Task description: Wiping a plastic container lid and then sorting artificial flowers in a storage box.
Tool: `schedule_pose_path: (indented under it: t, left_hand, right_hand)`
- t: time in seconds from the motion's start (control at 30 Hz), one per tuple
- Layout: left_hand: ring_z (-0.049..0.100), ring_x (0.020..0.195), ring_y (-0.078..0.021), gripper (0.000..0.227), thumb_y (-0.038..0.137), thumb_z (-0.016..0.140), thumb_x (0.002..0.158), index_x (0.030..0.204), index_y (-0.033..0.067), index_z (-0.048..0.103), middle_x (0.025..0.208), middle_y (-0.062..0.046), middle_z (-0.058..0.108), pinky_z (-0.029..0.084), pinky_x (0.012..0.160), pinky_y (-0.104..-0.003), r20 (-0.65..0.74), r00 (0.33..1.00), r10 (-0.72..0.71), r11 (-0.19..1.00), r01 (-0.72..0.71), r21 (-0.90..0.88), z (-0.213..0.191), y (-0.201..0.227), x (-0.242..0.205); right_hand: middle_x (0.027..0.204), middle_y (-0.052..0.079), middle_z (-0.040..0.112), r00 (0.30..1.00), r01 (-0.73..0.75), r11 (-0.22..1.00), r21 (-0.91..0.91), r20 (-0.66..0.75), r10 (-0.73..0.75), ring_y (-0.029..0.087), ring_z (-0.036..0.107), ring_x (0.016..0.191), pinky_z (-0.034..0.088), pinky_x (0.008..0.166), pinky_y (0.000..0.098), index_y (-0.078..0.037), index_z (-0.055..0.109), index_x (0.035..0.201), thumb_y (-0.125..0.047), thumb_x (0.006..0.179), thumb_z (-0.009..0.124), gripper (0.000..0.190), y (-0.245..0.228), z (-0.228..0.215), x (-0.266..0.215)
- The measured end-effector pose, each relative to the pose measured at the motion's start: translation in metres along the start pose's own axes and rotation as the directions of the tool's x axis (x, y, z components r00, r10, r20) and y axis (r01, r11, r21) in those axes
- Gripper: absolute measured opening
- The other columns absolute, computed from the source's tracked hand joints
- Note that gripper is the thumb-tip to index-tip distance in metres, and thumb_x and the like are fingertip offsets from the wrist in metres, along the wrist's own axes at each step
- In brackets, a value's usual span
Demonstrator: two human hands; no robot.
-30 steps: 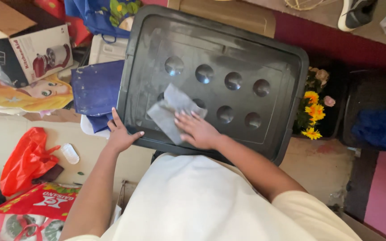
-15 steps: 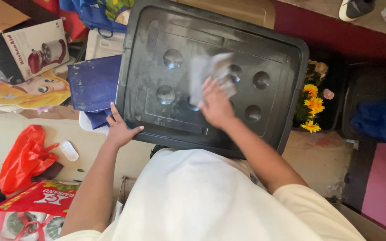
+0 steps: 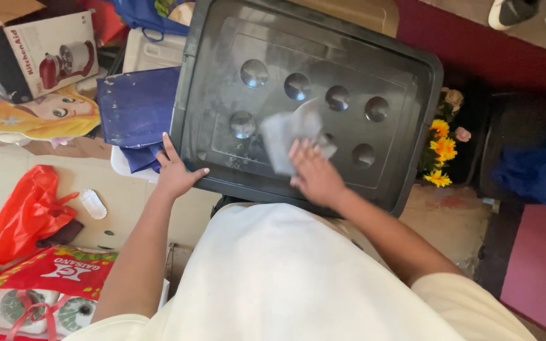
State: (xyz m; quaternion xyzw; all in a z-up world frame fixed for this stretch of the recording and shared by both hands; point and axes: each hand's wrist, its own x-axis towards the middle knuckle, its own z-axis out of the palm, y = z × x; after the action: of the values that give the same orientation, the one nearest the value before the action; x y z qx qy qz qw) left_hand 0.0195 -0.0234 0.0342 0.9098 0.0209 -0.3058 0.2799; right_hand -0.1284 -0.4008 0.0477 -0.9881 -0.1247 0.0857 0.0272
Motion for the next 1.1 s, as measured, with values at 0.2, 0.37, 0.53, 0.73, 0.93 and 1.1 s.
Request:
schedule_pose_path:
  t: [0.2,0.37,0.53,0.73,0.93,1.1]
  left_hand:
    - [0.050,0.128,-0.0618,0.142,0.044,0.090,0.073,0.163,0.0154,-0.017,0.150,-0.033,0.025,0.045,0.111,-0.063,0.002,0.999,-0.037,0.999,0.037,0.027,0.002,-0.001,0.000]
    - [0.053,0.125,-0.0605,0.142,0.043,0.089,0.074,0.163,0.0155,-0.018,0.148,-0.032,0.028,0.048,0.107,-0.061,0.000,1.000,-0.018,0.999,0.018,0.051,0.009,-0.009,0.008]
    - [0.054,0.122,-0.0619,0.143,0.041,0.091,0.069,0.164,0.0176,-0.014,0.145,-0.029,0.030,0.049,0.106,-0.062,-0.010,1.000,-0.007,1.000,0.007,0.030,-0.001,0.000,-0.003]
    - [0.051,0.126,-0.0618,0.140,0.037,0.093,0.071,0.165,0.0178,-0.008,0.143,-0.029,0.034,0.046,0.109,-0.063,-0.063,0.998,0.026,0.995,-0.031,-0.091,-0.004,0.004,-0.013]
    - [0.051,0.125,-0.0628,0.141,0.036,0.094,0.069,0.165,0.0174,-0.008,0.142,-0.032,0.036,0.045,0.109,-0.062,-0.080,0.996,0.035,0.996,-0.041,-0.080,-0.002,0.001,-0.012]
    - [0.052,0.125,-0.0613,0.141,0.039,0.093,0.068,0.166,0.0177,-0.007,0.142,-0.032,0.035,0.046,0.109,-0.062,-0.089,0.995,0.047,0.997,-0.052,-0.059,-0.002,0.004,-0.013]
  right_hand:
    - [0.173,0.010,0.019,0.955,0.255,0.957,0.136,0.119,-0.272,0.031,0.019,0.158,0.017,0.127,0.0518,-0.012,0.025,0.164,-0.058,0.103,0.042,0.078,-0.070,-0.024,0.049]
    - [0.174,0.008,0.012,0.955,0.258,0.958,0.127,0.118,-0.273,0.028,0.013,0.161,0.010,0.129,0.0523,-0.014,0.016,0.167,-0.056,0.105,0.042,0.079,-0.108,-0.021,0.121]
    - [0.172,0.007,0.025,0.902,0.413,0.898,0.150,0.066,-0.426,0.026,0.026,0.157,0.017,0.128,0.0472,-0.013,0.030,0.163,-0.046,0.104,0.046,0.069,-0.097,-0.041,0.063]
    - [0.162,0.009,0.044,0.993,0.102,0.992,-0.075,0.069,-0.097,0.027,0.038,0.151,0.025,0.124,0.0466,-0.012,0.041,0.157,-0.042,0.104,0.045,0.061,0.036,-0.015,-0.055]
    - [0.163,0.028,0.033,0.928,-0.369,0.925,0.091,-0.007,0.372,0.047,0.032,0.149,0.023,0.122,0.0584,0.005,0.037,0.157,-0.037,0.097,0.064,0.078,-0.026,-0.017,-0.018]
    - [0.168,0.016,0.026,0.997,-0.048,0.983,0.175,0.065,0.037,0.039,0.027,0.153,0.022,0.123,0.0535,-0.007,0.032,0.160,-0.050,0.103,0.046,0.073,-0.068,0.009,0.004]
